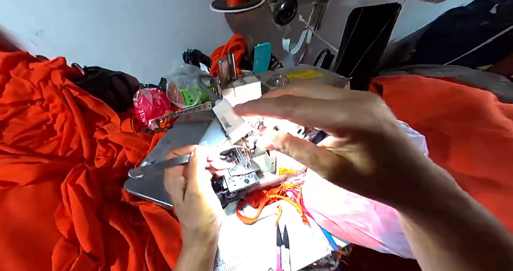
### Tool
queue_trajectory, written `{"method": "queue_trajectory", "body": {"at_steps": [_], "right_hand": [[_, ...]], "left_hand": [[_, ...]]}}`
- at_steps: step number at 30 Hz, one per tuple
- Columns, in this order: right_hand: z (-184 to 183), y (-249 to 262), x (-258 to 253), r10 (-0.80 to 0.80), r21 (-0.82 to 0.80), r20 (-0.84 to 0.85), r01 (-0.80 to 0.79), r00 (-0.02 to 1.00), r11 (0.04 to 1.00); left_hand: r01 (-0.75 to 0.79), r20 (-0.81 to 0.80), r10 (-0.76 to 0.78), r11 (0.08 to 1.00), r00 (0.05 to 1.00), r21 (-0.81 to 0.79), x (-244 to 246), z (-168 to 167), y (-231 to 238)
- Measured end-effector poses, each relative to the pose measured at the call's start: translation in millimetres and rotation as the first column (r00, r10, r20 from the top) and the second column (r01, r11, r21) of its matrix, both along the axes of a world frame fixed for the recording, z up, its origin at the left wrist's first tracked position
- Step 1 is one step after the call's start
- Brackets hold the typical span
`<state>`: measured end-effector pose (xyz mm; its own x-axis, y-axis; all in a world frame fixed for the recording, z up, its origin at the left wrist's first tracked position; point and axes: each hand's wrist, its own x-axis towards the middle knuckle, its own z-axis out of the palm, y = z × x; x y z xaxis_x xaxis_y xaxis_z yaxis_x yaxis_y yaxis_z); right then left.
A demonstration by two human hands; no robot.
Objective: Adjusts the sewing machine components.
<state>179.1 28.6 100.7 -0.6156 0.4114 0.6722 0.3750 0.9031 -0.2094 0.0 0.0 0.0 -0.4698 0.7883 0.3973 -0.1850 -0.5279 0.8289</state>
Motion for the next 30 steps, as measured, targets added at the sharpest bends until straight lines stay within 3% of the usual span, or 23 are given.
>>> {"method": "queue_trajectory", "body": {"at_steps": [3,6,10,12,14,17,20,30], "right_hand": [[-17.5,-6.5,20.2,-0.081,-0.042,-0.092,0.077,0.992,0.996],[-51.4,-17.7,24.9,-0.250,-0.213,-0.202,0.206,0.947,0.955],[-86.1,-19.3,-0.3,-0.325,-0.181,-0.030,0.314,0.945,0.932],[-94.1,-14.1,-11.2,-0.294,-0.130,0.063,0.300,0.954,0.945],[-96.3,-10.3,-12.6,-0.278,-0.126,0.071,0.285,0.958,0.950],[-96.1,-12.0,-6.5,-0.322,-0.181,0.008,0.318,0.947,0.930],[-102.2,-18.8,-1.6,-0.352,-0.248,-0.056,0.328,0.934,0.912],[-113.8,-25.4,-2.5,-0.364,-0.433,-0.183,0.258,0.913,0.864]], "left_hand": [[0.048,0.077,-0.049,0.999,0.996,0.010,-8.7,7.1,1.6],[0.204,0.168,-0.199,0.979,0.965,-0.015,-20.8,9.3,-9.5],[0.466,0.297,-0.470,0.880,0.831,0.090,-22.7,6.5,-26.8],[0.516,0.322,-0.530,0.846,0.784,0.136,-17.2,5.9,-31.1],[0.446,0.305,-0.459,0.888,0.834,0.115,-11.2,5.9,-29.3],[0.184,0.176,-0.187,0.982,0.966,0.032,-4.6,3.9,-15.0],[0.003,0.041,-0.003,1.000,0.999,0.004,2.4,-0.3,-0.8],[-0.044,-0.015,0.043,0.997,0.999,-0.059,5.3,1.2,5.1]]}}
